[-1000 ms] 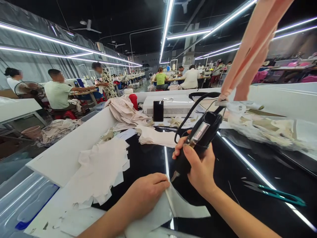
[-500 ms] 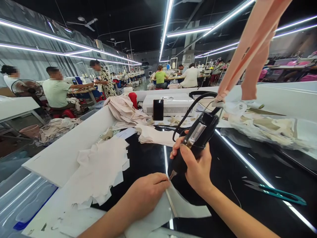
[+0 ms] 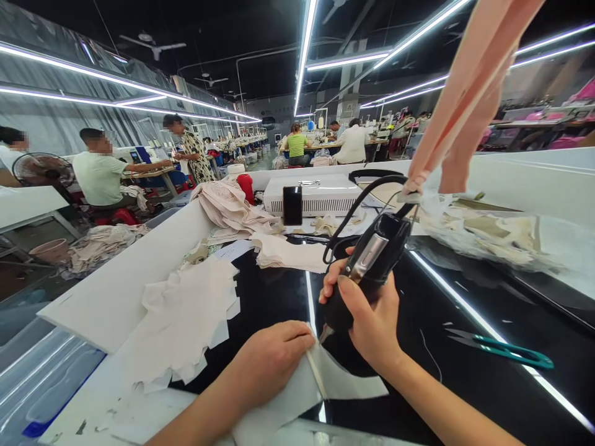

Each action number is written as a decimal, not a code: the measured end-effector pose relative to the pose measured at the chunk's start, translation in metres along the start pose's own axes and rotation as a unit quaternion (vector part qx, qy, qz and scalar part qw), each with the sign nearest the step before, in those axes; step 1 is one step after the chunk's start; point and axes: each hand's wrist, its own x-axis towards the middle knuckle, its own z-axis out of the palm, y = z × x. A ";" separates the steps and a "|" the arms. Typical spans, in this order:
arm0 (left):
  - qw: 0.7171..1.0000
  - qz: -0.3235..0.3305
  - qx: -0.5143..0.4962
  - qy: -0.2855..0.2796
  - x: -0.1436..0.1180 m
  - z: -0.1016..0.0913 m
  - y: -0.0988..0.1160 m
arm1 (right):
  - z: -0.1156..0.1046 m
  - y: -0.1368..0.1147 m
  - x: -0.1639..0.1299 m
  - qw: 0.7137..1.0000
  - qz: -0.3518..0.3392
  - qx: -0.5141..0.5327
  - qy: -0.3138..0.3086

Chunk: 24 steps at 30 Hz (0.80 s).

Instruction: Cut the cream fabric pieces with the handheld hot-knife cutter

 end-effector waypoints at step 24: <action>0.997 0.056 0.038 -0.025 0.003 -0.002 0.016 | -0.009 -0.013 -0.002 1.000 0.009 -0.007 0.002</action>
